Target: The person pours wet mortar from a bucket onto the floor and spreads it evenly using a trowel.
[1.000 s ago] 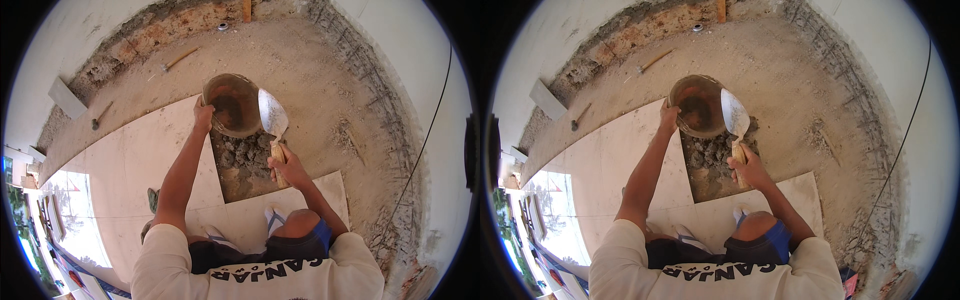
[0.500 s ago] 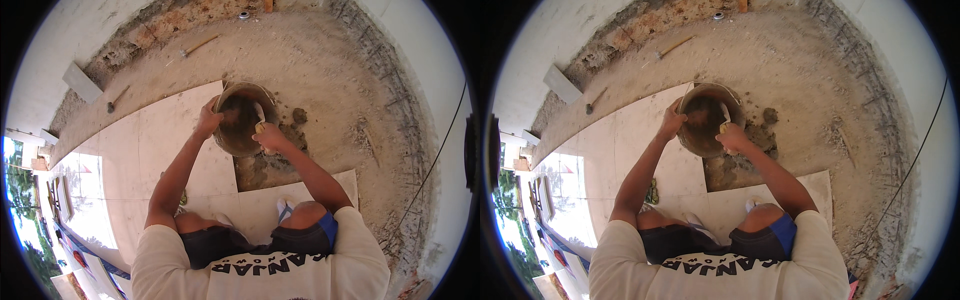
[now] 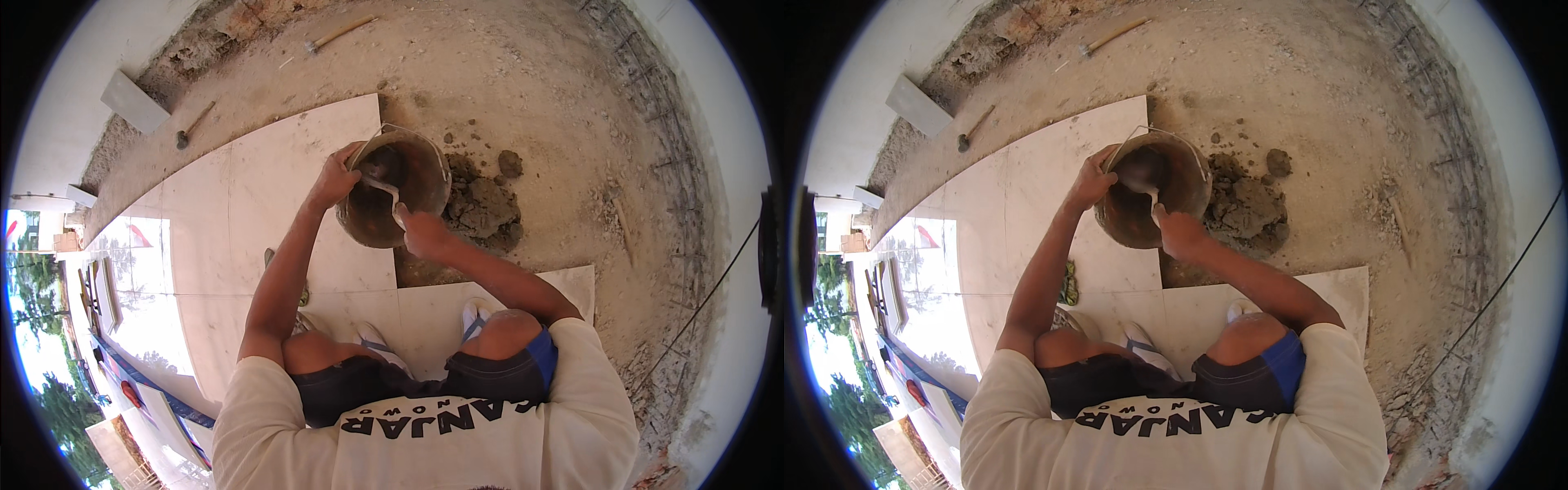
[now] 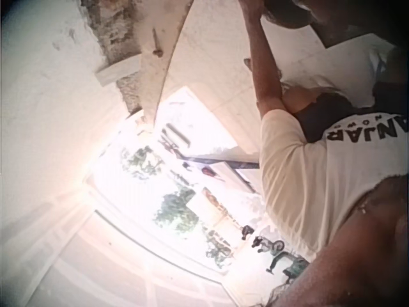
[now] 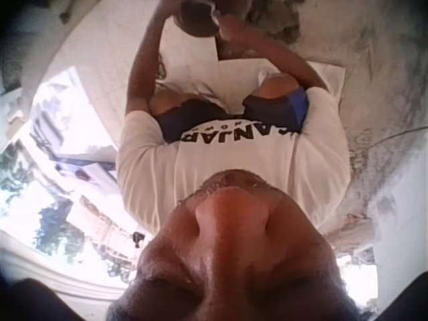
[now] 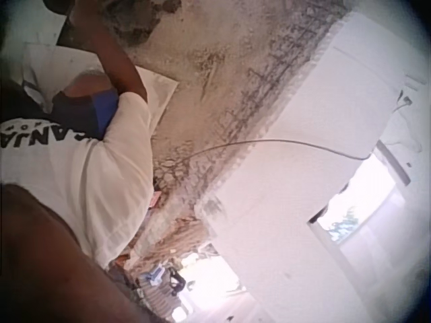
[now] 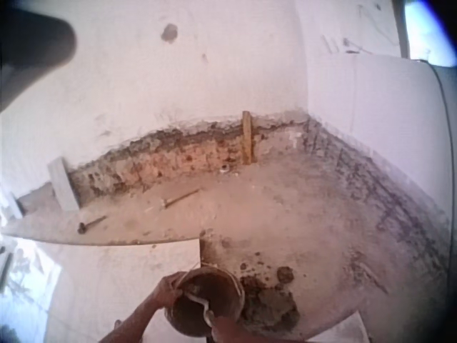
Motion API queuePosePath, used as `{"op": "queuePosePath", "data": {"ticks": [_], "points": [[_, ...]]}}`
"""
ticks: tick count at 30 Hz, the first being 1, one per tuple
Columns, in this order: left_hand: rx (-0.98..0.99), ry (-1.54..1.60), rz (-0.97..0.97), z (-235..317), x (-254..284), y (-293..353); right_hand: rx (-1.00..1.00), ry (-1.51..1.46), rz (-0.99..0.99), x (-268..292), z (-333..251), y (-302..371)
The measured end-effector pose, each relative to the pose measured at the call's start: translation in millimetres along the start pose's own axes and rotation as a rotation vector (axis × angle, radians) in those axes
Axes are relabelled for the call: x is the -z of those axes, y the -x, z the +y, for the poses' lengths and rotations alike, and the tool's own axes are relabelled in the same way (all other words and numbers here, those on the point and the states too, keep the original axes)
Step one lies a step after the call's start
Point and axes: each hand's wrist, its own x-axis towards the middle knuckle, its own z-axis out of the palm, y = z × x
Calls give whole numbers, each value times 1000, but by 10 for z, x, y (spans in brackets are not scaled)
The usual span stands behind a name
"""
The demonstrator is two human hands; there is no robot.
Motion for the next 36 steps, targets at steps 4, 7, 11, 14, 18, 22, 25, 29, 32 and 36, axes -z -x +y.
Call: {"op": "queuePosePath", "data": {"ticks": [4, 7, 11, 14, 18, 22, 25, 29, 32, 36], "points": [[18, -11, 19, -105, 93, 27, -51, 1, 67, 348, 148, 120], [45, -10, -22, -6, -13, 14, -153, -20, 88, 397, 205, 99], [15, 29, -54, 43, -100, -41, -144, -26, 91, -93, 269, 22], [86, 78, -53, 118, -113, -4, -65, 5, -108, -209, 222, 230], [12, -50, -8, 34, 57, 81, -22, 107, -31, 223, 205, 200], [56, -44, -68, 163, -119, 59, 2, 162, 123, 240, 183, 194], [-25, -183, -49, 144, -184, 36, 47, 200, 69, 56, 143, 246], [12, -200, -80, 192, -242, 17, 38, 218, 30, -29, 202, 353], [16, -194, -85, 223, -338, 9, 20, 258, -189, 320, 259, 445], [24, -294, -48, 285, -459, 61, -78, 160, 34, 582, 62, 515]]}}
